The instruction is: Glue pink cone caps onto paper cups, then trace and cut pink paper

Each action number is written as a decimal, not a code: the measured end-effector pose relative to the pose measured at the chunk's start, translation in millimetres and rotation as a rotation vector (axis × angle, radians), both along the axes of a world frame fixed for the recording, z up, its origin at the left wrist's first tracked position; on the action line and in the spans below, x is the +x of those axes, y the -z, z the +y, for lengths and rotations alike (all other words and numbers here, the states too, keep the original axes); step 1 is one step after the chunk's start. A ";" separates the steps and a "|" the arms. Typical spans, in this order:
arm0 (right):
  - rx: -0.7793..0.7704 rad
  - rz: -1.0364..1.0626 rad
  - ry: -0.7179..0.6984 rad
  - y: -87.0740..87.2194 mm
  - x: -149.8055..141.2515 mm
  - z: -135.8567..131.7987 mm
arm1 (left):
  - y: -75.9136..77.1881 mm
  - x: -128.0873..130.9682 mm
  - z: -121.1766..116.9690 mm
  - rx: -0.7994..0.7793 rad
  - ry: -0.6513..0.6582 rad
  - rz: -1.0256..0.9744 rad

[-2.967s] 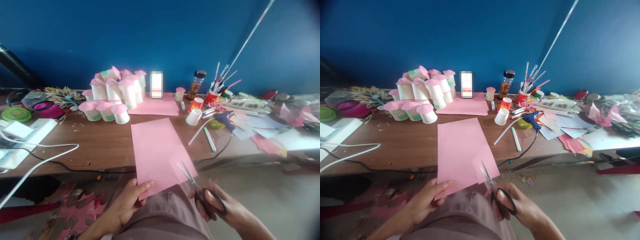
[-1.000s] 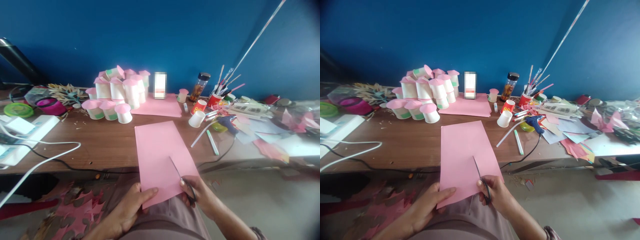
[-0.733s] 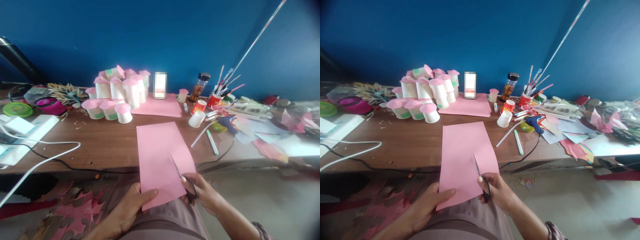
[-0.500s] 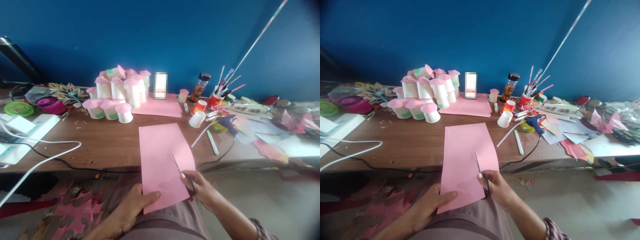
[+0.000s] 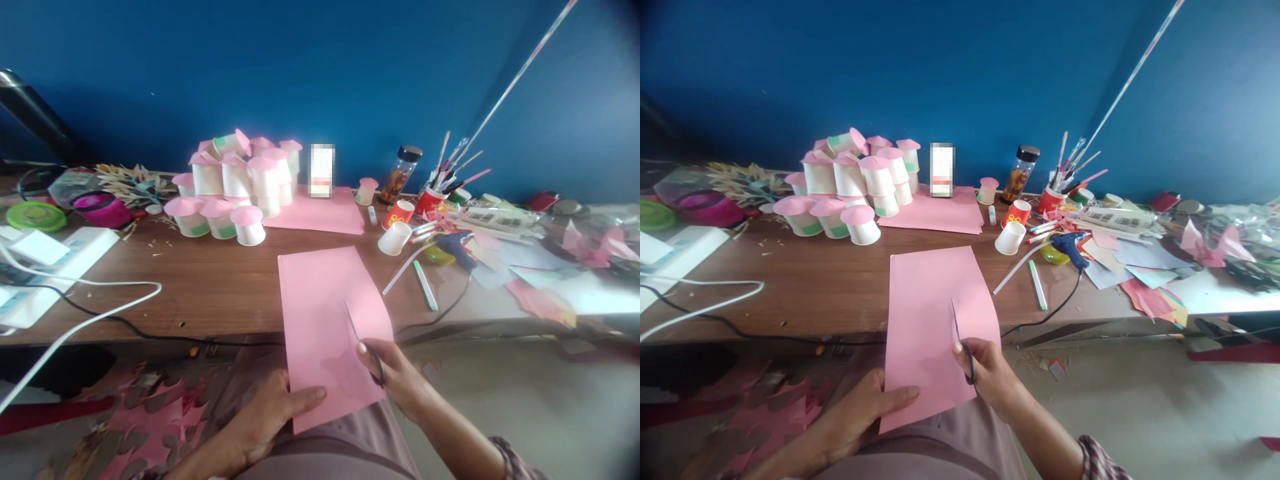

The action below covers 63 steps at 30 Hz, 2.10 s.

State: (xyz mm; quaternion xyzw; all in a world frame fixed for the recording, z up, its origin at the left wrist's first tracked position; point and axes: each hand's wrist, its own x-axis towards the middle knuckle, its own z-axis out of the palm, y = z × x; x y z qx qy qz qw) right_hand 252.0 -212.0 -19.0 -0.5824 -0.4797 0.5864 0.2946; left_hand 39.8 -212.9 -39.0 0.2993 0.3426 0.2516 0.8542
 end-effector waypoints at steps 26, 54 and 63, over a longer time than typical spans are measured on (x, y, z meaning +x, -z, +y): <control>0.039 -0.086 -0.013 -0.1 2.6 7.0 | -11.3 -3.1 2.0 0.076 0.042 0.167; -0.021 -0.069 0.017 7.3 1.5 10.9 | 13.4 -8.4 18.0 0.131 -0.070 0.290; 0.036 -0.120 -0.003 7.9 2.5 13.7 | 21.0 3.9 19.9 0.159 -0.137 0.406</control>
